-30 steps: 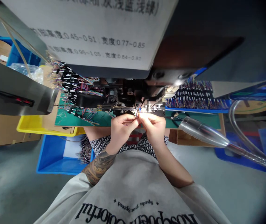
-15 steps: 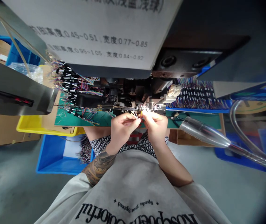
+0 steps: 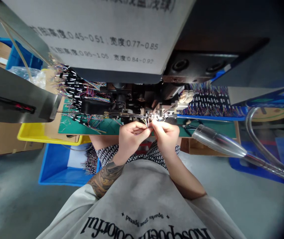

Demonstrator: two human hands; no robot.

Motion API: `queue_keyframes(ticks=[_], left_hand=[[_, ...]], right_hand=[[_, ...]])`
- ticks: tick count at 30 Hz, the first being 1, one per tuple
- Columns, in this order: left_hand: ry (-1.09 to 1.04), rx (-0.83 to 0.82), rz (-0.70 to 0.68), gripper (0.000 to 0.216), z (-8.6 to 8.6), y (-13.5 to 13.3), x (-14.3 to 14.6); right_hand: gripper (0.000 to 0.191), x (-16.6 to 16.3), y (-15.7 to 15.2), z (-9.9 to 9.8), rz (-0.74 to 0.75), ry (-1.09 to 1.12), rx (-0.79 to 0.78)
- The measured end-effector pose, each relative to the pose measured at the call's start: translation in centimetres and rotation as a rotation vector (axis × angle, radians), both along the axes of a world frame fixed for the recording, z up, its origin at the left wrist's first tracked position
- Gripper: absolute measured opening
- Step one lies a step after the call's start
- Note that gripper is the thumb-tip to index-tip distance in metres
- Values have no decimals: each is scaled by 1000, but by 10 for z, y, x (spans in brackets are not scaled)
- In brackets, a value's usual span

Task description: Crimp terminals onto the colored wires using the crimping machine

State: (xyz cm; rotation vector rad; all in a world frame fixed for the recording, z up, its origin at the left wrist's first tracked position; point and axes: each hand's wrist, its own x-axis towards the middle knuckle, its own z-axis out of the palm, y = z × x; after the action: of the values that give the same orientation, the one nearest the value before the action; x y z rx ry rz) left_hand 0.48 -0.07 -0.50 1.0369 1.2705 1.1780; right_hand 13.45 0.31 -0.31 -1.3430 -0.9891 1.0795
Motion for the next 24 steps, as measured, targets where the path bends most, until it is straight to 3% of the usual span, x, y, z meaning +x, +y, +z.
queue_keyframes(ticks=[7, 16, 24], left_hand=[[26, 74, 1, 13, 2, 2, 0], [-10, -18, 14, 18, -6, -1, -1], [36, 21, -27, 14, 4, 1, 0]], right_hand=[[32, 0, 6, -3, -2, 68, -31], [28, 2, 2, -11, 39, 34, -3], [26, 2, 0, -4, 0, 0, 22]])
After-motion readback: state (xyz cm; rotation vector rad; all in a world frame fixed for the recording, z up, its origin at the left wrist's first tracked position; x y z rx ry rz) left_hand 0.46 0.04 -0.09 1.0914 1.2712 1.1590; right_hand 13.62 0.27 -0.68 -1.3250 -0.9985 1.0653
